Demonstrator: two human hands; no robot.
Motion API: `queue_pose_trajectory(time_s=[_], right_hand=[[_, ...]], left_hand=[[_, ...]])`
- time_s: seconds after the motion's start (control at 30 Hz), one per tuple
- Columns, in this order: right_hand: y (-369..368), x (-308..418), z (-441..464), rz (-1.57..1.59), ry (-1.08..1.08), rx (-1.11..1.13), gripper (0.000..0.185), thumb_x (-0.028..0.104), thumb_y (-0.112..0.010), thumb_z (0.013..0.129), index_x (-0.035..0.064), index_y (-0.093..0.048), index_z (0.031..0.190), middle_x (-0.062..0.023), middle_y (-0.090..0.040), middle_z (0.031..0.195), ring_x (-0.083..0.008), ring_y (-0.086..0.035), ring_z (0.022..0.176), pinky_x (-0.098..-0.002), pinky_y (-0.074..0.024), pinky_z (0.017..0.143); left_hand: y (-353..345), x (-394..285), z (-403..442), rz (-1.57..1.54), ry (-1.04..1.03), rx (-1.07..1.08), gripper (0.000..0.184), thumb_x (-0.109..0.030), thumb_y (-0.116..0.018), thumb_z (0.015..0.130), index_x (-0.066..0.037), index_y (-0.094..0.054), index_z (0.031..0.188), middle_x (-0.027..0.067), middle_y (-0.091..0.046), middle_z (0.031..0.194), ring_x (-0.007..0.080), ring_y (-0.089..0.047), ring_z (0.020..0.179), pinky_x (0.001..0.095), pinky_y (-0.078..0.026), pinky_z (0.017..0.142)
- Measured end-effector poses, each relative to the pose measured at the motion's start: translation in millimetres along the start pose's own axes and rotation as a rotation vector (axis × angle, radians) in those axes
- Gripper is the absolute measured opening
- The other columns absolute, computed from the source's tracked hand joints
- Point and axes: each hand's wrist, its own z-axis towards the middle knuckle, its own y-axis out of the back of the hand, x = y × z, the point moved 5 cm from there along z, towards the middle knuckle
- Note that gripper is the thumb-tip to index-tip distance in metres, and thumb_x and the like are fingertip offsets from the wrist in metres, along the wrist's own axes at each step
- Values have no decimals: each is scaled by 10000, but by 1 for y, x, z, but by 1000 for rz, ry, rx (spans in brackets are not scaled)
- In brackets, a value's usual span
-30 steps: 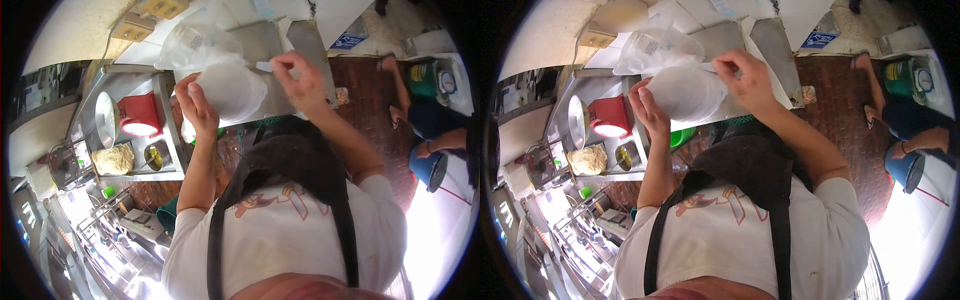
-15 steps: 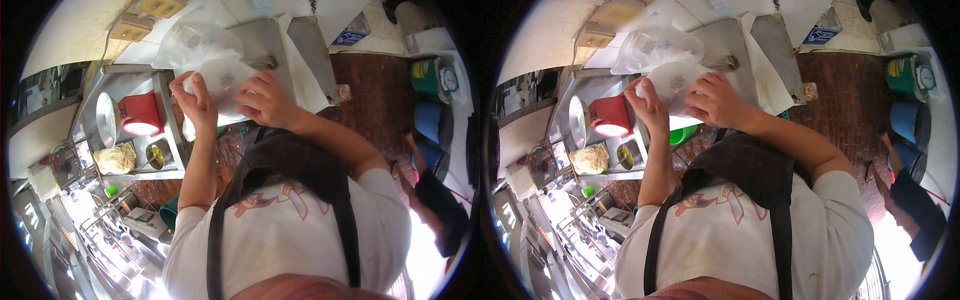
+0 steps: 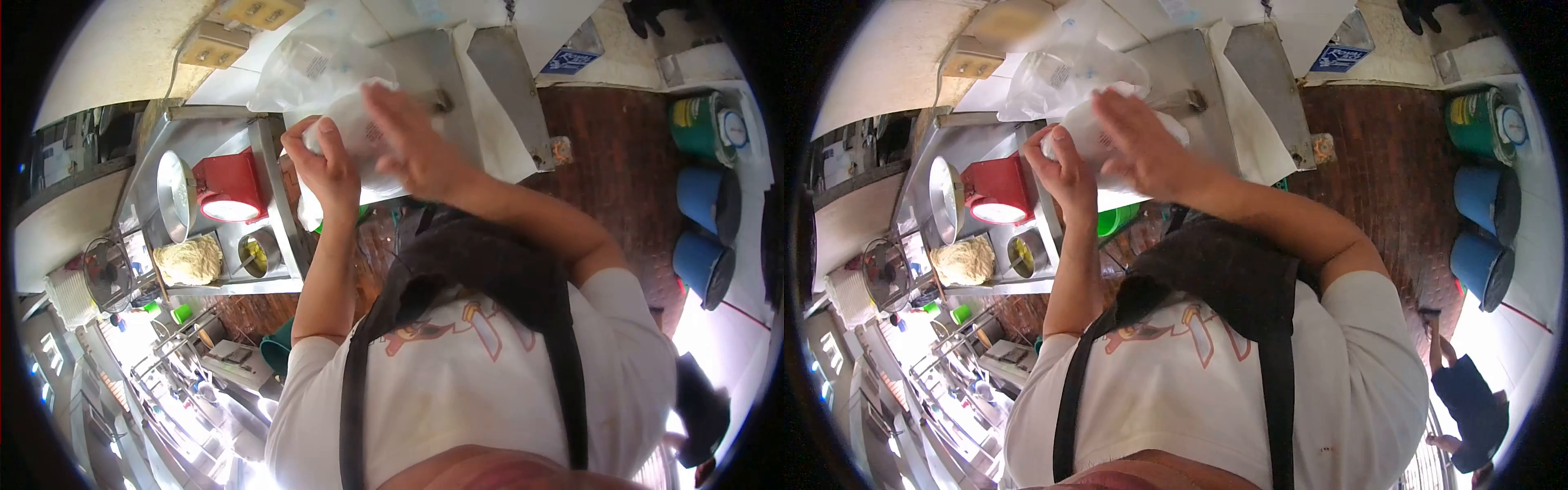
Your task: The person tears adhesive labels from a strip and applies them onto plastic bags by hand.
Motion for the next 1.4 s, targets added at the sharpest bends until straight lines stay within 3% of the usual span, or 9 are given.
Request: queue_pose_trajectory(time_s=[0.27, 0.47, 0.5, 0.6, 0.8, 1.0, 1.2, 1.3, 1.4], right_hand=[[-38, -42, -90, -354, 146, 538, 878, 414, -698, 812, 53, -349, 1532, -141, -225, 1647, -308, -164, 1539, -538, -175, 1225], [30, -44, -59, -117, -77, -23, 496, 96, -653, 884, 34, -499, 1351, -165, -484, 1399, -383, -443, 1316, -484, -349, 1118], [39, -46, -55, -68, -142, -157, 447, 51, -630, 888, 31, -514, 1320, -167, -514, 1349, -389, -478, 1270, -472, -379, 1092], [48, -59, -49, -148, -198, -317, 398, 15, -617, 876, 32, -540, 1266, -173, -542, 1287, -385, -511, 1211, -440, -425, 1034], [47, -66, -55, -141, -297, -252, 250, 118, -617, 948, 24, -619, 1179, -168, -604, 1186, -338, -575, 1154, -404, -433, 1029], [45, -43, -9, 366, -606, 19, 630, 576, -372, 1053, 36, -668, 1187, -64, -643, 1083, -218, -570, 1083, -346, -429, 1002], [53, -24, 45, 488, -700, 121, 640, 554, -375, 1059, 22, -598, 1335, -51, -653, 1213, -195, -536, 1182, -352, -416, 1050], [49, -9, 74, 1131, -543, -42, 499, 384, -456, 1070, -25, -567, 1333, -84, -643, 1286, -217, -555, 1246, -376, -444, 1067], [56, -13, 88, 1329, -562, 37, 385, 185, -526, 1036, -52, -539, 1340, -124, -615, 1344, -239, -585, 1250, -391, -485, 1053]], left_hand=[[10, 22, 17, -8, -5, 17, 391, -333, -547, 1048, 38, -495, 1160, 148, -566, 1067, 222, -558, 977, 331, -444, 922], [7, 3, -4, -343, -228, 169, 350, -227, -641, 1004, 31, -543, 1219, 154, -592, 1172, 218, -585, 1091, 338, -481, 925], [11, 2, -6, -378, -263, 144, 242, -94, -643, 987, 40, -582, 1180, 134, -603, 1214, 212, -598, 1103, 352, -482, 975], [23, -7, 4, -92, -361, 115, 131, -39, -640, 974, 36, -640, 1081, 129, -638, 1168, 205, -617, 1060, 340, -504, 940], [50, -40, 43, -438, -259, -84, 76, -31, -615, 982, -4, -587, 1048, 131, -668, 1099, 212, -640, 1018, 334, -527, 901], [91, -115, 73, -893, -427, -201, 99, -152, -551, 1035, -87, -509, 1097, 121, -638, 1047, 242, -644, 946, 440, -574, 892], [83, -139, 76, -1127, -428, 22, 149, -207, -562, 1033, -113, -494, 1127, 133, -640, 1047, 276, -637, 943, 494, -574, 847], [75, -136, 80, -1140, -373, 30, 168, -260, -551, 1041, -106, -530, 1104, 134, -641, 1032, 295, -633, 952, 498, -570, 823], [70, -139, 95, -1438, -371, 455, 225, -281, -495, 1051, -96, -567, 1156, 133, -636, 1138, 279, -591, 1073, 529, -510, 974]])
